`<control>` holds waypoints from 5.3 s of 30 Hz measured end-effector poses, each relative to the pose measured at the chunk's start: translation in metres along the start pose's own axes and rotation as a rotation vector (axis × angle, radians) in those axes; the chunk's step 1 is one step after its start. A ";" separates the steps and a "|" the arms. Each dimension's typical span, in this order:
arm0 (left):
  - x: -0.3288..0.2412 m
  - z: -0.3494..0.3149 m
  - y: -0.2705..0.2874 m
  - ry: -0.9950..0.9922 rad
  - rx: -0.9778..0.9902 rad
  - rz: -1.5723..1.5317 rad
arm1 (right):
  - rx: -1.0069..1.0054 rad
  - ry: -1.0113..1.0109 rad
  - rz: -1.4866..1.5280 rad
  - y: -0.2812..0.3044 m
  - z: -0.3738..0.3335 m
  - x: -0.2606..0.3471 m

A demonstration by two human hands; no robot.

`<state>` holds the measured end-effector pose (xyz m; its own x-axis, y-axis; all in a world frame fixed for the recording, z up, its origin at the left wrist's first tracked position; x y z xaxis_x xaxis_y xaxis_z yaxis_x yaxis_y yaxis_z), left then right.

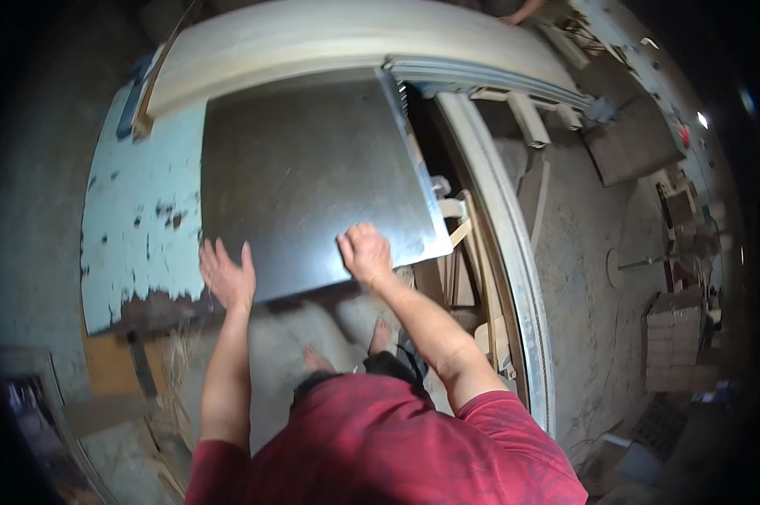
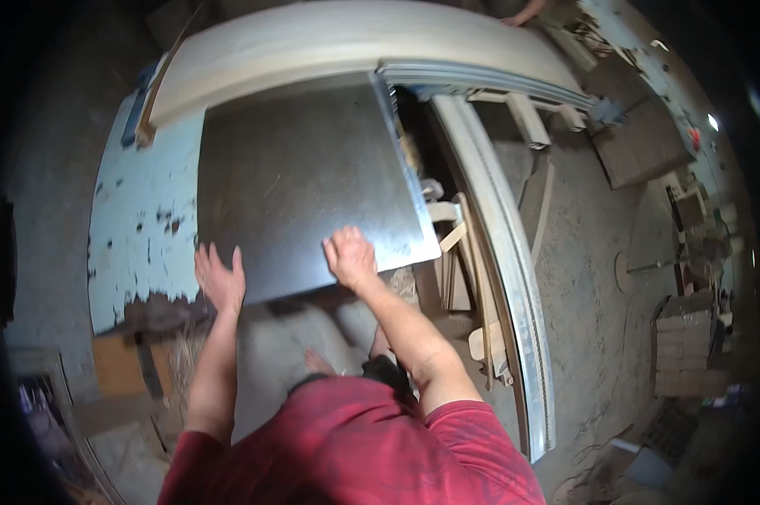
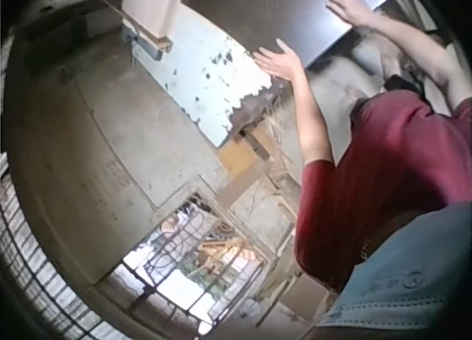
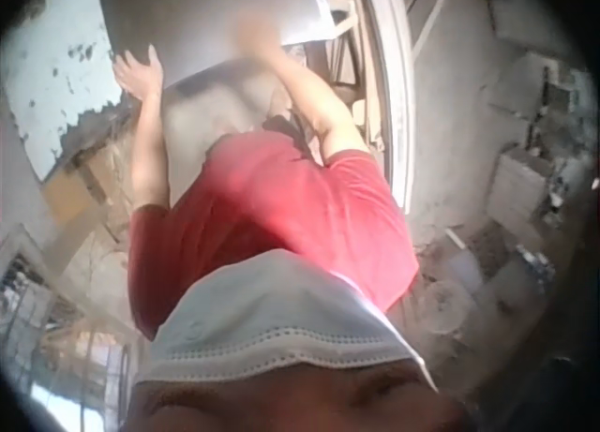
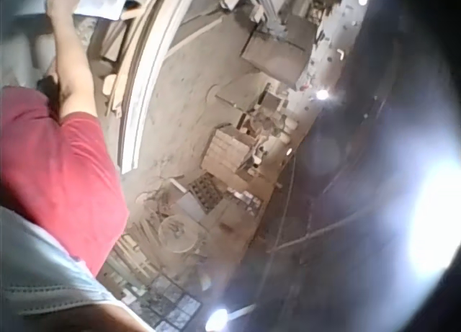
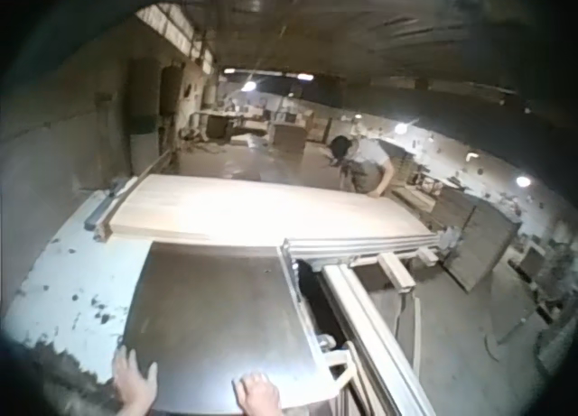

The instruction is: The person cuts wooden boards using a table saw alongside an assistant, then carries the cut boards and stacks them onto a pile on the floor.

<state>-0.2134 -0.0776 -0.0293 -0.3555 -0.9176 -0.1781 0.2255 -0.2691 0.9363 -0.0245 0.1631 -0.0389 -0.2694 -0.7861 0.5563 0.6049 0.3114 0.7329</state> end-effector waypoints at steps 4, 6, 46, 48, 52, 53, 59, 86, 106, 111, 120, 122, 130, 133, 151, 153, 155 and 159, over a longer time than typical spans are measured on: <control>-0.008 0.014 -0.001 -0.085 -0.115 -0.028 | -0.024 0.039 -0.049 0.009 0.013 0.002; -0.006 0.017 -0.016 -0.040 -0.065 -0.023 | -0.034 0.033 -0.118 0.006 0.017 -0.001; 0.009 0.001 -0.027 -0.114 -0.109 -0.034 | 0.042 0.027 -0.148 -0.010 0.007 -0.002; 0.009 0.003 -0.025 -0.102 -0.096 -0.023 | 0.040 0.039 -0.136 -0.012 0.010 -0.001; 0.001 0.011 -0.016 -0.086 -0.101 0.000 | 0.036 0.030 -0.157 -0.001 0.018 0.005; -0.003 0.010 -0.009 -0.091 -0.093 -0.017 | 0.015 0.035 -0.147 0.006 0.018 0.008; -0.001 0.007 -0.002 -0.056 -0.015 -0.034 | 0.042 0.003 -0.028 -0.004 0.010 0.005; 0.003 0.005 0.005 0.004 0.039 -0.074 | 0.022 0.064 -0.082 0.001 0.011 0.012; -0.007 0.008 0.008 -0.031 -0.001 -0.119 | 0.003 0.027 -0.121 0.010 0.013 0.011; -0.005 0.006 0.011 -0.039 0.005 -0.123 | 0.010 0.010 -0.111 0.009 0.012 0.014; -0.008 0.007 0.012 -0.073 0.020 -0.111 | 0.002 0.009 -0.150 0.009 0.014 0.012; -0.007 0.008 0.013 -0.069 0.022 -0.104 | 0.000 0.012 -0.139 0.008 0.015 0.013; -0.012 0.004 0.010 -0.077 0.043 -0.101 | -0.026 0.030 -0.066 0.016 0.012 0.010; -0.010 0.001 0.006 -0.069 0.047 -0.084 | -0.051 0.044 -0.034 0.017 0.010 0.009; -0.016 0.004 0.007 -0.055 0.094 -0.039 | -0.103 0.026 0.007 0.019 0.008 0.002; -0.013 0.005 0.006 -0.081 0.097 -0.050 | -0.137 0.032 0.005 0.018 0.009 0.001; -0.010 0.002 0.009 -0.123 0.114 -0.082 | -0.116 0.008 -0.042 0.018 0.010 0.007; -0.007 0.006 0.015 -0.258 0.169 -0.219 | -0.118 0.001 -0.084 0.016 0.010 0.010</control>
<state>-0.2128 -0.0738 -0.0125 -0.6006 -0.7336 -0.3180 -0.0270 -0.3789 0.9250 -0.0254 0.1655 -0.0180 -0.3225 -0.8072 0.4945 0.6640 0.1794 0.7259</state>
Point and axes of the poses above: each hand's wrist, its own z-axis towards the middle knuckle, its own y-axis out of the back of the hand, x = y × z, the point moved 4 cm from there along z, towards the middle knuckle, and after that the axes turned 4 degrees about z, right-handed, at the moved point
